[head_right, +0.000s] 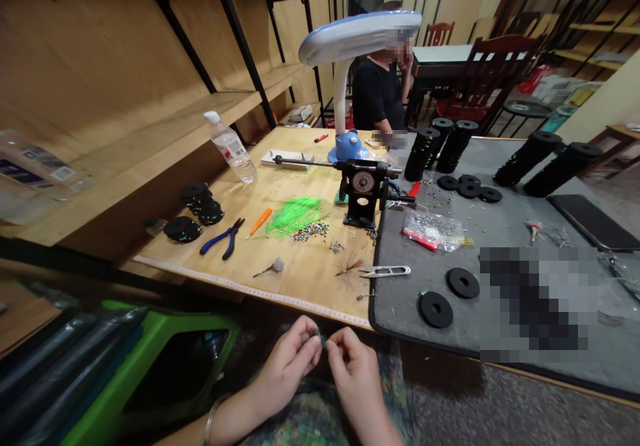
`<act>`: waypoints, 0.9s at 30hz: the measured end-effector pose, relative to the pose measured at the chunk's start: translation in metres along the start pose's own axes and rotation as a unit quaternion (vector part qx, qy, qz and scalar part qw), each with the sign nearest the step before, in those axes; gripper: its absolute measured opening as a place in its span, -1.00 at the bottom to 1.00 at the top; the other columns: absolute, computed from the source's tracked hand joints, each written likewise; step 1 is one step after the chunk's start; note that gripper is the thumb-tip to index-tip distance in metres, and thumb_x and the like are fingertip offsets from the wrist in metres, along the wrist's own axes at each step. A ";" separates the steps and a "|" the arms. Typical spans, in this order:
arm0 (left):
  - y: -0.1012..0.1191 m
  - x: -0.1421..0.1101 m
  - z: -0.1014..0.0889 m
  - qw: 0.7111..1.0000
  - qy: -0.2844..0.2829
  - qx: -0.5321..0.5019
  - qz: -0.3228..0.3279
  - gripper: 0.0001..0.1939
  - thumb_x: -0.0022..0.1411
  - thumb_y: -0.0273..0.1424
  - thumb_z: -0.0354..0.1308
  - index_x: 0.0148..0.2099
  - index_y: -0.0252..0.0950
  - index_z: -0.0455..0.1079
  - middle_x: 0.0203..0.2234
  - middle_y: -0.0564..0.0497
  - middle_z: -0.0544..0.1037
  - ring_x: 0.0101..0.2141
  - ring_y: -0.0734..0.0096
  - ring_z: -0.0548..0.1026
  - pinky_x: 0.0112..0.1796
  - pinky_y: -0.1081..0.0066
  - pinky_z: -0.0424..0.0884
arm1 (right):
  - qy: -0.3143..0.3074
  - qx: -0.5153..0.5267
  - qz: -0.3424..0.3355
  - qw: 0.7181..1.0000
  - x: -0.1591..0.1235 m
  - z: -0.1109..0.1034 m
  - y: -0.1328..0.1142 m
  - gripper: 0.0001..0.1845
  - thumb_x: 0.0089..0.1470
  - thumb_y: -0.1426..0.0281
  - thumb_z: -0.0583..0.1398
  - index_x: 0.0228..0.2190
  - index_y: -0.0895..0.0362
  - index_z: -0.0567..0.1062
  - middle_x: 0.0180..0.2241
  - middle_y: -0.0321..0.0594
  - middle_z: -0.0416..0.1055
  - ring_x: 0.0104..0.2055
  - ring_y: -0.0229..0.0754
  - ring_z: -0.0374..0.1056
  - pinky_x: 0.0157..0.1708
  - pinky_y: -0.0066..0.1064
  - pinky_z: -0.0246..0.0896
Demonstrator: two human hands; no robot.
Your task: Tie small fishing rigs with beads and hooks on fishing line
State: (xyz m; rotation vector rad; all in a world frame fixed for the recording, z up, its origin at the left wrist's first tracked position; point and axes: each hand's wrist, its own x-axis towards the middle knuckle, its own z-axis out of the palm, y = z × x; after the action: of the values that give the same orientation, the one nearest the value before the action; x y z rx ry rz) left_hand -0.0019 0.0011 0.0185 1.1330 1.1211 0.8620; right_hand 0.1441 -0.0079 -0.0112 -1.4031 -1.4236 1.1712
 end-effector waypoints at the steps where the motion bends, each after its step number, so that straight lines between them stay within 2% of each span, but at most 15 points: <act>1: 0.000 0.000 0.000 1.000 -0.001 0.003 -0.001 -0.74 0.29 -0.19 0.00 -0.35 -0.23 0.13 -0.60 0.18 0.22 -0.58 0.54 0.14 -0.54 0.51 0.11 | -0.002 0.000 0.000 1.000 0.000 0.000 0.000 -0.73 0.14 0.25 0.16 -0.51 0.13 0.43 -0.60 -0.32 0.35 -0.57 -0.26 0.18 -0.55 -0.49 0.06; 8: -0.001 0.001 -0.001 1.000 -0.004 0.024 -0.003 -0.76 0.30 -0.21 -0.03 -0.36 -0.23 0.12 -0.60 0.18 0.21 -0.58 0.54 0.15 -0.54 0.50 0.11 | -0.036 0.014 0.005 0.999 0.001 -0.002 -0.001 -0.73 0.17 0.24 0.13 -0.48 0.13 0.42 -0.57 -0.31 0.35 -0.53 -0.24 0.21 -0.50 -0.48 0.08; 16: 0.000 0.001 0.001 1.000 -0.010 0.011 -0.013 -0.74 0.28 -0.19 -0.01 -0.37 -0.24 0.12 -0.60 0.18 0.22 -0.59 0.55 0.15 -0.55 0.51 0.11 | -0.043 0.024 0.006 0.999 0.002 -0.003 -0.002 -0.72 0.17 0.23 0.11 -0.47 0.14 0.42 -0.56 -0.31 0.35 -0.52 -0.24 0.21 -0.50 -0.48 0.09; 20: 0.003 0.000 0.001 0.999 -0.020 -0.016 -0.033 -0.72 0.28 -0.16 -0.01 -0.36 -0.23 0.10 -0.61 0.20 0.21 -0.61 0.57 0.13 -0.58 0.52 0.08 | -0.025 -0.012 0.004 1.000 0.002 -0.003 0.005 -0.72 0.16 0.24 0.10 -0.50 0.14 0.39 -0.59 -0.33 0.30 -0.55 -0.26 0.18 -0.53 -0.49 0.06; 27: 0.002 -0.001 0.000 0.999 -0.003 0.036 0.008 -0.74 0.30 -0.18 -0.03 -0.34 -0.25 0.13 -0.59 0.16 0.24 -0.58 0.55 0.17 -0.55 0.52 0.13 | -0.006 -0.078 -0.024 0.997 -0.001 -0.007 0.001 -0.73 0.16 0.29 0.09 -0.52 0.13 0.37 -0.61 -0.34 0.28 -0.58 -0.27 0.16 -0.56 -0.51 0.03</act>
State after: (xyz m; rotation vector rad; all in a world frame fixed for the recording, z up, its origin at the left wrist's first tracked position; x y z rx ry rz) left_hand -0.0025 0.0008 0.0202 1.2036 1.1475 0.8359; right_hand 0.1510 -0.0083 -0.0107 -1.4607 -1.5761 1.0581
